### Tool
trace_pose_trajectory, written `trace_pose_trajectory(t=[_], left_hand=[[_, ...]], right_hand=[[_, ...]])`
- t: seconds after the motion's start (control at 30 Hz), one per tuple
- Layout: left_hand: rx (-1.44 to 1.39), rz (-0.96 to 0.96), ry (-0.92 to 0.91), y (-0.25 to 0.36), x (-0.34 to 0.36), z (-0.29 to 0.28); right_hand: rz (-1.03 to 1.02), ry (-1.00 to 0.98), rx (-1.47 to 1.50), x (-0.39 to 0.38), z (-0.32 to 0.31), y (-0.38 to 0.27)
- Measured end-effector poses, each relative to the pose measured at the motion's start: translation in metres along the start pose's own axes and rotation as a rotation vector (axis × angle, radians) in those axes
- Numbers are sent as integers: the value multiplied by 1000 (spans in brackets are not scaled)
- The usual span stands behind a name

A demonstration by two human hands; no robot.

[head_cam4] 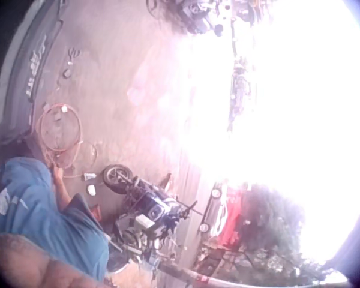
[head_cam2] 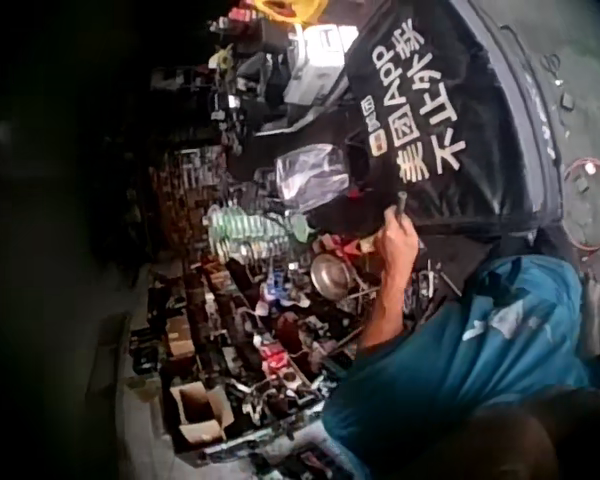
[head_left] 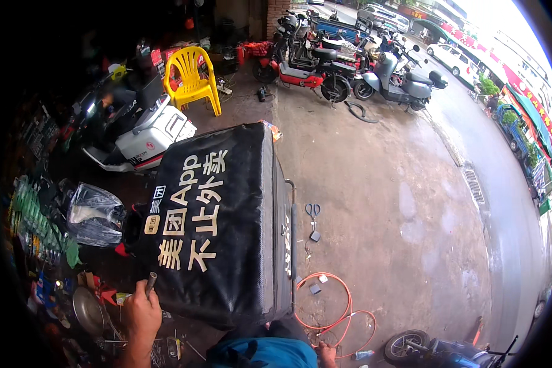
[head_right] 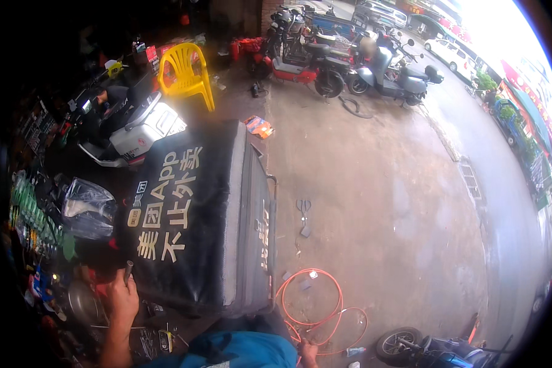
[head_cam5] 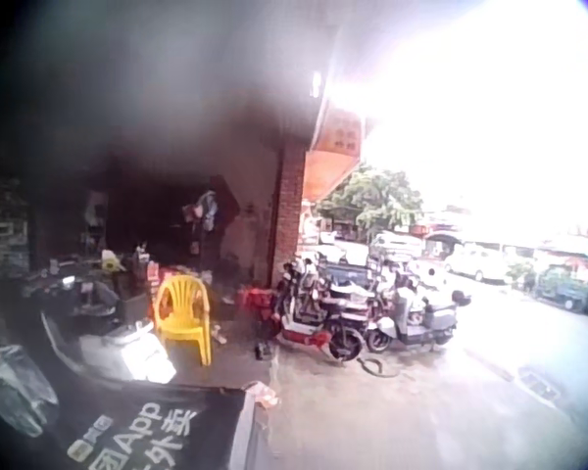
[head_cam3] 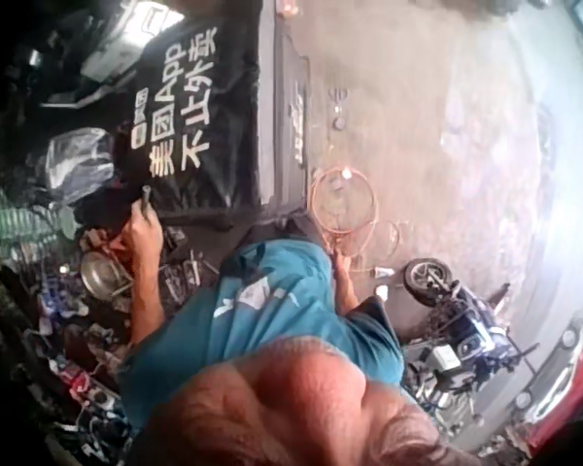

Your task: The person removes the under-seat compartment from an electric scooter and handles the internal wiring. The person then retrieves a motor hub, handles its wires and connector, and picks up a tool from the workshop floor.

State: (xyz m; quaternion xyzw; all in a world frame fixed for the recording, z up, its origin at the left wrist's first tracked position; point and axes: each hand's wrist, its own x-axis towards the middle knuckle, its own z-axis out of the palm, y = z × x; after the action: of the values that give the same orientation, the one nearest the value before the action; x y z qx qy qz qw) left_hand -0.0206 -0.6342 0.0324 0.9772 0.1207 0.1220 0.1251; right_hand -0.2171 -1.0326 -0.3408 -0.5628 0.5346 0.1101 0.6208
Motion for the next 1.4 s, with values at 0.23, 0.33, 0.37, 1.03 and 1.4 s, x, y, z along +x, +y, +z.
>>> trace_pose_trajectory(t=[0.23,0.33,0.37,1.03,1.4], left_hand=[[-42,-5,-2,-4,1,5],[-78,40,2,-8,4,9],[-63,59,19,-8,3,9],[114,-123,66,19,-7,8],[-162,-625,394,70,-30,27]], right_hand=[[-35,67,-58,24,-24,-12],[-14,75,25,36,-33,-2],[-13,79,15,34,-35,-3],[-75,12,-58,124,-161,-82],[-248,-294,-174,233,-121,-233]])
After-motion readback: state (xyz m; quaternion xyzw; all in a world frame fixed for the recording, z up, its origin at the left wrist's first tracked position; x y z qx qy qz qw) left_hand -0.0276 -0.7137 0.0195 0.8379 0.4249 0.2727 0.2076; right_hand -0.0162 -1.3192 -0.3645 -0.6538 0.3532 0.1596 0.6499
